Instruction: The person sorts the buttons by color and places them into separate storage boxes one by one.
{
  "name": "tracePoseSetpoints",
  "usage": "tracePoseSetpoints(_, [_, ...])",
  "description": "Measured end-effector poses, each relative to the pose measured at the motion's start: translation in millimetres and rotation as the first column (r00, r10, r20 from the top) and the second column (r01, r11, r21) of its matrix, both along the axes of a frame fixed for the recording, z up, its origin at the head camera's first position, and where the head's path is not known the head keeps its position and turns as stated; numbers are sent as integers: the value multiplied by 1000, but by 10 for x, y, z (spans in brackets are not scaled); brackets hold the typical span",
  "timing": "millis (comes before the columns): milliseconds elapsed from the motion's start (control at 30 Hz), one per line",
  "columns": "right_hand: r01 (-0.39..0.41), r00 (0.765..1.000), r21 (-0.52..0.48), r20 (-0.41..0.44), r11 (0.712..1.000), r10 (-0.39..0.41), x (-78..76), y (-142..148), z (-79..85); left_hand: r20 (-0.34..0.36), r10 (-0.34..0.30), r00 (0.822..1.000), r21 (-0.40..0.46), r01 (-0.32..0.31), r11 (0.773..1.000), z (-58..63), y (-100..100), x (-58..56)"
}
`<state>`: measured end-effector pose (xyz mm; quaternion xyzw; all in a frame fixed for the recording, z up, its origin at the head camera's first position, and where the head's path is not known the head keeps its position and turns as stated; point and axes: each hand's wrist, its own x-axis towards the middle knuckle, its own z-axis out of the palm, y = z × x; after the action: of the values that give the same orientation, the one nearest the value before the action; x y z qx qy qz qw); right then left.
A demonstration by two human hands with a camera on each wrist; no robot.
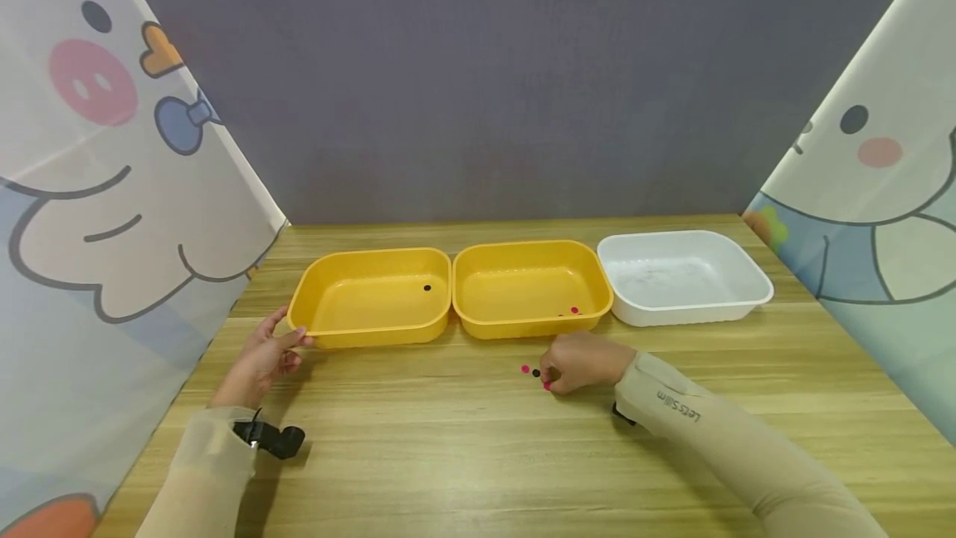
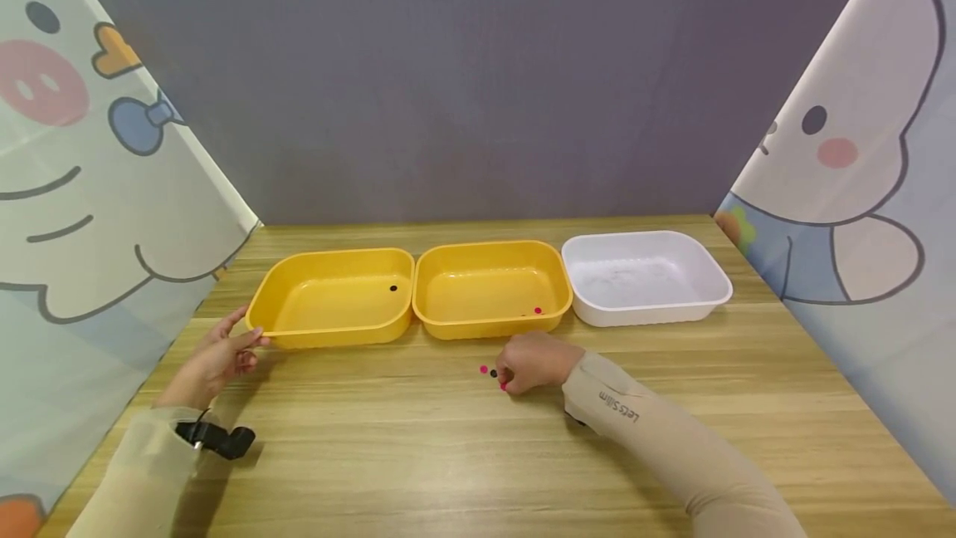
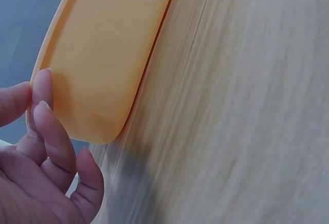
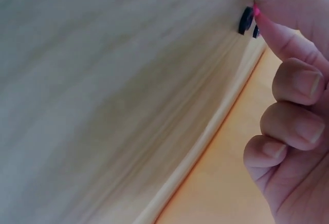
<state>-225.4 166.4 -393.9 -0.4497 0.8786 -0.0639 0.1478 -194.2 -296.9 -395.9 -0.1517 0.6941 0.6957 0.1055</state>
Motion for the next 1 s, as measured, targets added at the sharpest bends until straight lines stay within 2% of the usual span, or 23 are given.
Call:
tracePoseSetpoints(733, [-52, 997, 28, -62, 998, 54, 1, -62, -36, -6, -16, 1000, 3, 16, 1000, 1, -6, 6])
tracePoseSetpoints(1000, [-77, 987, 38, -140, 996, 82, 34, -83, -73, -26, -21, 999, 23, 22, 1000, -6, -18, -5])
